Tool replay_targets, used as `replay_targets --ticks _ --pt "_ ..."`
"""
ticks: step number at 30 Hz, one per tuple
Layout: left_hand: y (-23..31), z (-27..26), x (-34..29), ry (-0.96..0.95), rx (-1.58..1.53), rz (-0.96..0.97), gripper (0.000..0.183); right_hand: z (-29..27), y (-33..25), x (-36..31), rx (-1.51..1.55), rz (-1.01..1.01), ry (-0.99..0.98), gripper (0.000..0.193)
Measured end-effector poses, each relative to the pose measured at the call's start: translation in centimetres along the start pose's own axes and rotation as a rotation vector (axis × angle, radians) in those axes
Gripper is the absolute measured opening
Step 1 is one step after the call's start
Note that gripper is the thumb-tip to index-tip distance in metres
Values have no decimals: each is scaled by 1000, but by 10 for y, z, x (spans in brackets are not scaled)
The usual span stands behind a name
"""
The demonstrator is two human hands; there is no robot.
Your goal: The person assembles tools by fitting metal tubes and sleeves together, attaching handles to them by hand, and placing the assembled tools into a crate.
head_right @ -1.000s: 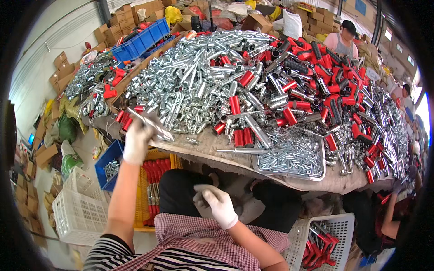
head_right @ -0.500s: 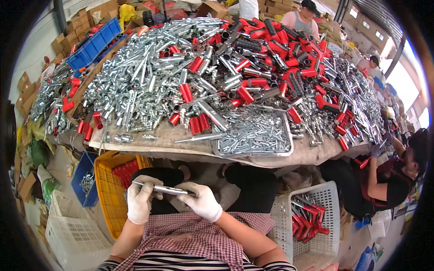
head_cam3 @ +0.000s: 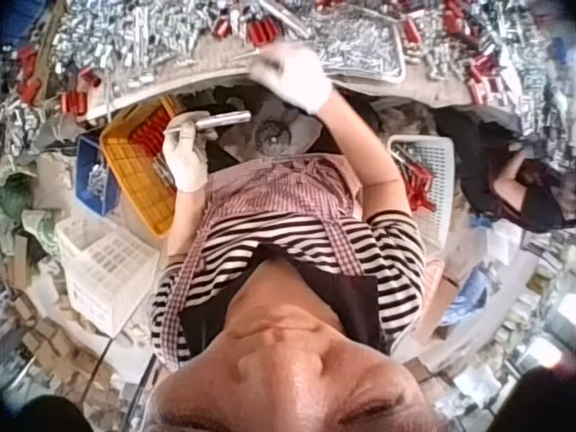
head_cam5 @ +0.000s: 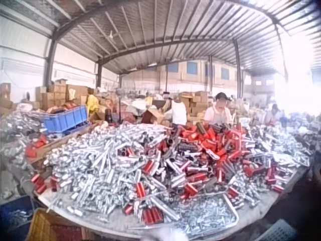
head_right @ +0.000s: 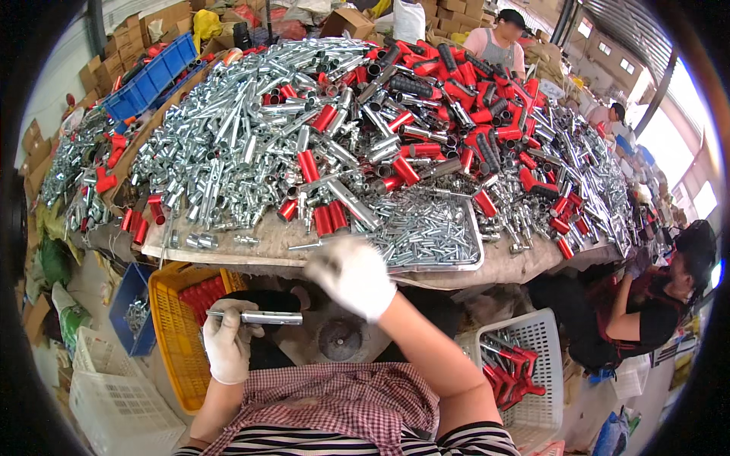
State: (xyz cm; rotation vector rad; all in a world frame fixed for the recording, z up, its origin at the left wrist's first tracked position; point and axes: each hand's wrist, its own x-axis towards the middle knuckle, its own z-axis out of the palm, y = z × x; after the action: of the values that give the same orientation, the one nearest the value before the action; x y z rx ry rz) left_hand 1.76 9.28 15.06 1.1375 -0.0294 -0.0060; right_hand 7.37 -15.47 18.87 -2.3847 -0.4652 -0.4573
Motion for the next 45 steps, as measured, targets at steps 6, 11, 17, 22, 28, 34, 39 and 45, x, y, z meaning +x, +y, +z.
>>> replay_targets --ticks 6,11,17,22,28,34,39,45 --pt "0 -3 2 -1 -12 33 36 -9 55 66 -829 227 -60 29" --pt "-2 0 3 28 -19 93 42 -16 68 66 -676 96 170 23" --pt "7 14 25 1 -164 -109 44 -3 0 34 18 81 60 28" --pt "20 37 61 -116 98 -258 24 30 -25 -20 175 -12 -7 30" --pt "1 29 119 -43 294 -196 27 42 -10 -63 807 651 -134 28" --pt "-6 42 71 37 -235 -112 29 54 -25 -84 510 320 -104 39" --pt "-15 36 34 31 -288 62 37 58 -36 -91 526 303 -49 37" --pt "-12 21 30 15 -511 54 42 53 -42 -84 402 131 44 39"
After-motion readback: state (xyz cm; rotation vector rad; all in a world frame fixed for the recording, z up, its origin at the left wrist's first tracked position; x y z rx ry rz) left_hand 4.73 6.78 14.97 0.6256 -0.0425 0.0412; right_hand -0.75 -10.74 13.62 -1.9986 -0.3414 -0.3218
